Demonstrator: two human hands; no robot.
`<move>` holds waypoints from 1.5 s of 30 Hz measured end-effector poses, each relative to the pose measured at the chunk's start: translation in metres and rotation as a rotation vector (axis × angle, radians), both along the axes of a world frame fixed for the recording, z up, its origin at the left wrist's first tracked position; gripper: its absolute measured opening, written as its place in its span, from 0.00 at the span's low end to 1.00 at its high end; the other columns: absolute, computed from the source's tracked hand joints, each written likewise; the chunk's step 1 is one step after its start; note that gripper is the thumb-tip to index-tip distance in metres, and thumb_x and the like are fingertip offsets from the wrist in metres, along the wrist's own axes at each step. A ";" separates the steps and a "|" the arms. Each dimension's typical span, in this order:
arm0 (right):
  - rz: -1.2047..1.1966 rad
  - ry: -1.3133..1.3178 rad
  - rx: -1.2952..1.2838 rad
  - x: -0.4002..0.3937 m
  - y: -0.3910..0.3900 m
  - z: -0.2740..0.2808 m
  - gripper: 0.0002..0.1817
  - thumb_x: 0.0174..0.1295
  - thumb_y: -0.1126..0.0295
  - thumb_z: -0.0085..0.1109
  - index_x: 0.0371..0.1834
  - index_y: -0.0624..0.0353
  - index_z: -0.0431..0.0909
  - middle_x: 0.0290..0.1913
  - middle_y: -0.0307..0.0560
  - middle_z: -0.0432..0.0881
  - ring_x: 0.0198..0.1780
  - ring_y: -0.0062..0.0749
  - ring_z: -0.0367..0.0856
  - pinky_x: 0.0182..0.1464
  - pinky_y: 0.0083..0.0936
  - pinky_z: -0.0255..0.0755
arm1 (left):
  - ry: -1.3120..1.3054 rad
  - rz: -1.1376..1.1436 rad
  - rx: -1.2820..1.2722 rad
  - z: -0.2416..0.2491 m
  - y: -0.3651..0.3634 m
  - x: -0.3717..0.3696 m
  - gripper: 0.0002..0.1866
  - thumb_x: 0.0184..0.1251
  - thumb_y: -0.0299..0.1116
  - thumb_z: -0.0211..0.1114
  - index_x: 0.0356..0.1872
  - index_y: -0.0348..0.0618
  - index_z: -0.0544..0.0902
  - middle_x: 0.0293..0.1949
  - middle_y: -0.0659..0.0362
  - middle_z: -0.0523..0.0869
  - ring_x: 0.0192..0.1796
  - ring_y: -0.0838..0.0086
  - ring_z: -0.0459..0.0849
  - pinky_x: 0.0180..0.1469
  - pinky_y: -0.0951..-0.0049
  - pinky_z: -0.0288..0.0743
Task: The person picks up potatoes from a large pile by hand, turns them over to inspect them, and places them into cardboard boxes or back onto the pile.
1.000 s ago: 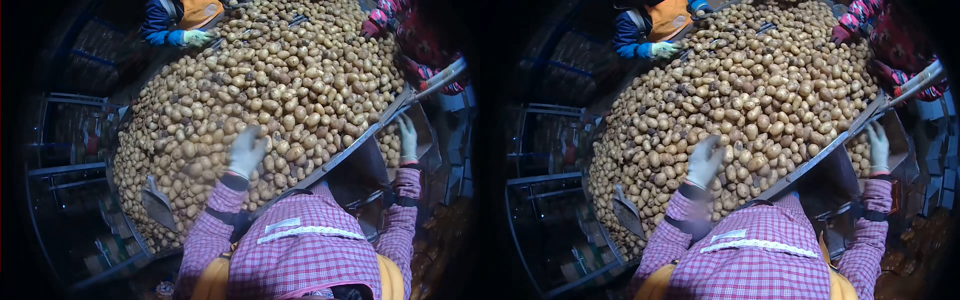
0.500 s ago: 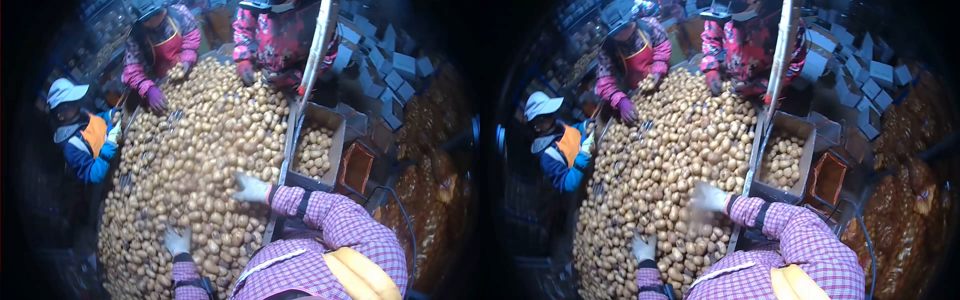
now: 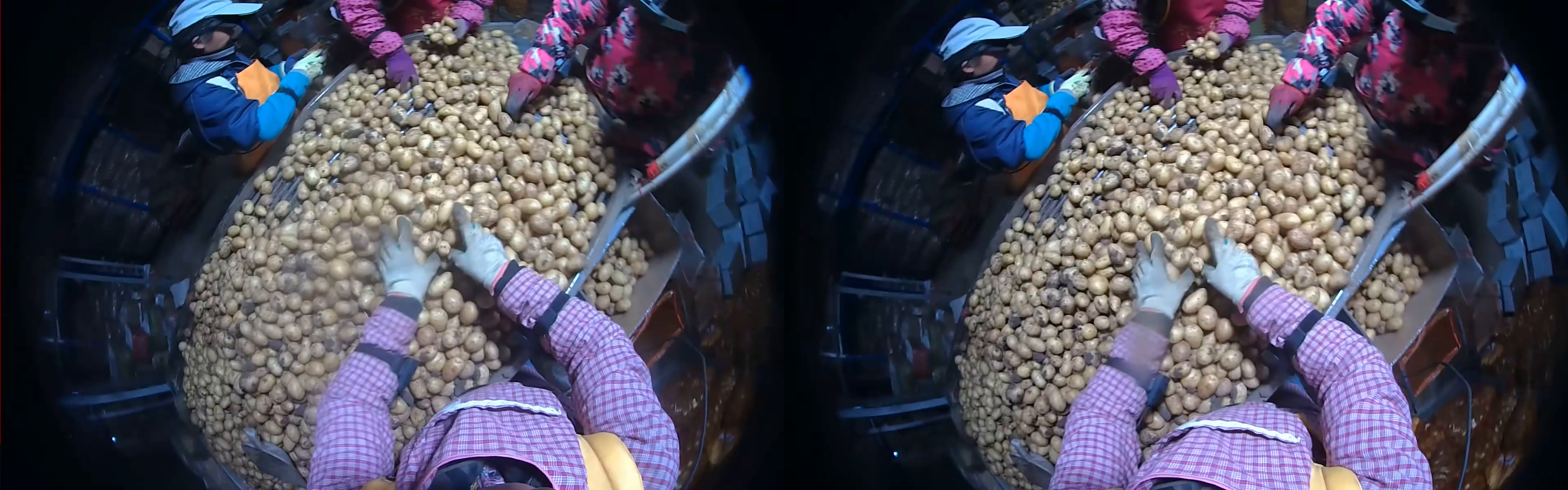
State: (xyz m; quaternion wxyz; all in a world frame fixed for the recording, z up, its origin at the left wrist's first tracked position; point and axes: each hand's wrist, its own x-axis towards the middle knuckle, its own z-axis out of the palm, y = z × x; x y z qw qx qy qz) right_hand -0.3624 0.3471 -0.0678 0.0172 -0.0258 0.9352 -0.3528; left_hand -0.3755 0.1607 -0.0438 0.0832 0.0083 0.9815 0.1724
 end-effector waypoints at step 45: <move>-0.169 -0.180 -0.806 -0.025 0.076 -0.007 0.17 0.74 0.70 0.64 0.62 0.65 0.82 0.49 0.40 0.87 0.47 0.20 0.83 0.50 0.19 0.79 | 0.065 0.372 -0.049 0.024 -0.174 -0.102 0.49 0.69 0.67 0.60 0.79 0.40 0.64 0.55 0.32 0.86 0.61 0.39 0.84 0.67 0.49 0.75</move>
